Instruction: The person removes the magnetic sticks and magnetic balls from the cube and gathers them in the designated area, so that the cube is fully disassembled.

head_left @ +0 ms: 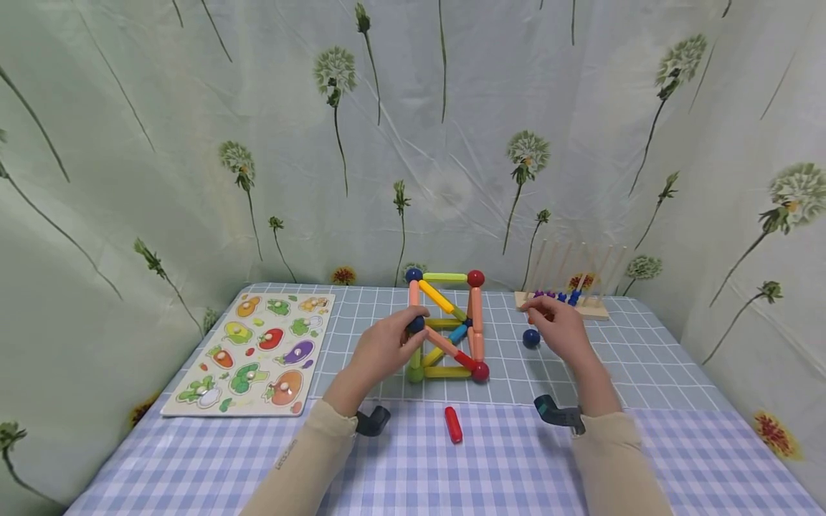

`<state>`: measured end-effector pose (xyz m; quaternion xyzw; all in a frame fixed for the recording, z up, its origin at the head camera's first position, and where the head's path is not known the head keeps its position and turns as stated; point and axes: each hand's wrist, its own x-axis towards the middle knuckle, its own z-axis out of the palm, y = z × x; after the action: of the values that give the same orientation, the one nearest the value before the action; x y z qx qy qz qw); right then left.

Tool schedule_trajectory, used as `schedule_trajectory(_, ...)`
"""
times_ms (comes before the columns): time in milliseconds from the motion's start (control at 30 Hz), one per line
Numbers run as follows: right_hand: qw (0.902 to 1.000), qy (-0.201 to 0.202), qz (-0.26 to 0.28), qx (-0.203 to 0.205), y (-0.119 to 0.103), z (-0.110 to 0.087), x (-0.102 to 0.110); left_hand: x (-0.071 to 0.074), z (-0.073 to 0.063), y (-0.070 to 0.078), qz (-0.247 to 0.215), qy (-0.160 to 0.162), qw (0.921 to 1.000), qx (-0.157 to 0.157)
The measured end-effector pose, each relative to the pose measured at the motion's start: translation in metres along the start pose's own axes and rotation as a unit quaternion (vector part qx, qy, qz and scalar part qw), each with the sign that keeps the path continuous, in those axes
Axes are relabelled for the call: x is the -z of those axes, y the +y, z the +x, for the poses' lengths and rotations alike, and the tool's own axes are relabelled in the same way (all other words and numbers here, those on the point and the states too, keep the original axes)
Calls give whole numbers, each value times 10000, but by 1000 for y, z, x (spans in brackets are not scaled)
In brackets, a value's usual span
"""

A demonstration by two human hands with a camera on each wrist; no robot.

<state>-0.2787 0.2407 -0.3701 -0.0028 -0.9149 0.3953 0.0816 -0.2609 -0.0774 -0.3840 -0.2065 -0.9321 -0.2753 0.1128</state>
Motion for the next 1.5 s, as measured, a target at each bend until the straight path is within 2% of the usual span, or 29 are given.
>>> schedule_trajectory(333,9932,-809,51,835,-19,-6,-29,-1,-1,0,-34,22,10000,-63)
schedule_trajectory(567,9783,-1675,415,1147,-38,-13,-52,0,-2,0,-25,22,10000,-26)
schedule_trajectory(667,9719,-1924,384,1301,-45,-16,-62,0,-2,-1,-40,40,10000,-38)
schedule_trajectory(933,9688,-2168,66,1202,-50,-20,-80,1,-1,-2,-63,30,10000,-53)
schedule_trajectory(1133,9707,-2144,-87,1080,-50,-21,-87,1,-1,-2,6,96,9999,-103)
schedule_trajectory(1200,9697,-2144,-103,1164,-50,-21,-87,1,-1,-1,18,118,9998,-131)
schedule_trajectory(1367,9691,-2138,-16,1232,-47,-21,-87,1,-1,-1,57,145,9997,-192)
schedule_trajectory(1500,9716,-2147,199,979,-46,-21,-85,1,-1,-1,60,133,9997,-208)
